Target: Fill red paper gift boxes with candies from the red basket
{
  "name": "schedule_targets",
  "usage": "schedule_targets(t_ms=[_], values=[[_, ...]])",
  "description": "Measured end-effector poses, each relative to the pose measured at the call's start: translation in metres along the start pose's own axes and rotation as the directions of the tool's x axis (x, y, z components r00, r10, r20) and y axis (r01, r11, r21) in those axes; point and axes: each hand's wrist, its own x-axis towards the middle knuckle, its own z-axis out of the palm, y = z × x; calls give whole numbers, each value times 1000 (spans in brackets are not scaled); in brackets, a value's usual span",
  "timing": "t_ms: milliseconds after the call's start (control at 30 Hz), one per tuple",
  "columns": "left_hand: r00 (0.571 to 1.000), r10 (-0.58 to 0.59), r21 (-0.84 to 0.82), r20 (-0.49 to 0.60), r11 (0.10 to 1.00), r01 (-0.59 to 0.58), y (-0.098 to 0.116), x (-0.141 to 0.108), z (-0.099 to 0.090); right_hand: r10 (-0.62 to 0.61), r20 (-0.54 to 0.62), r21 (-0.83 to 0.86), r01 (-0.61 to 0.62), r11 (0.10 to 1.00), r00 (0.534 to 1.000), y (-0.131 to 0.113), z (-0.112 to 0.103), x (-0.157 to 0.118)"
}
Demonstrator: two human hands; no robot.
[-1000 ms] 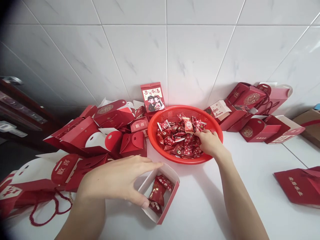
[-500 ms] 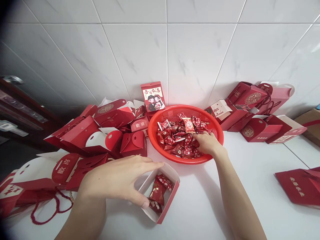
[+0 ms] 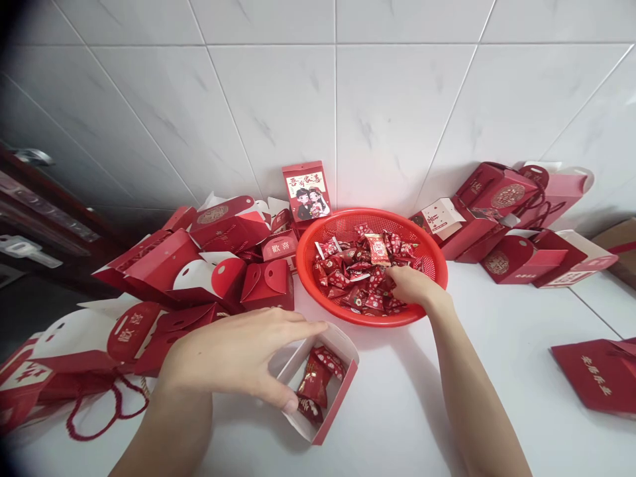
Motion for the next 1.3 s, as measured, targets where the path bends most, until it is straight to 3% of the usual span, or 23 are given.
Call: schedule_targets(t_ms=[200, 300, 400, 533, 633, 700, 767, 900, 967, 1067, 1167, 1233, 1300], values=[[999, -40, -16, 24, 999, 41, 2, 1, -1, -37, -106, 31, 41, 999, 994, 0, -3, -3], [1000, -18, -15, 23, 1000, 18, 3, 2, -2, -108, -160, 103, 125, 987, 981, -2, -7, -6], [999, 52, -38, -11, 998, -53, 2, 0, -5, -211, -339, 325, 324, 888, 917, -6, -9, -7], [983, 122, -82, -140, 987, -135, -2, 2, -9, -168, -557, 495, 488, 719, 813, -13, -11, -9], [937, 64, -155, -343, 980, -124, -9, 17, -8, -103, -619, 577, 540, 613, 779, -23, -13, -16], [849, -58, -308, -526, 943, -127, -15, 33, -4, -87, -638, 619, 577, 533, 765, -32, -15, -22], [763, -161, -465, -627, 862, -201, -19, 50, 1, -86, -646, 651, 606, 456, 759, -41, -15, -27], [775, -162, -613, -611, 716, -333, -23, 74, 9, -98, -644, 697, 635, 333, 759, -53, -13, -34], [757, -160, -623, -634, 686, -377, -24, 78, 11, -137, -631, 708, 639, 302, 763, -53, -13, -35], [666, -197, -587, -719, 685, -431, -28, 82, 11, -187, -618, 692, 641, 331, 764, -46, -14, -34], [593, -248, -564, -766, 703, -434, -36, 87, 12, -101, -648, 639, 611, 467, 755, -32, -16, -27], [564, -249, -521, -787, 758, -393, -42, 91, 14, -14, -677, 592, 556, 583, 736, -19, -15, -20], [571, -205, -446, -795, 836, -321, -45, 94, 16, 41, -689, 545, 480, 688, 723, -6, -12, -11]])
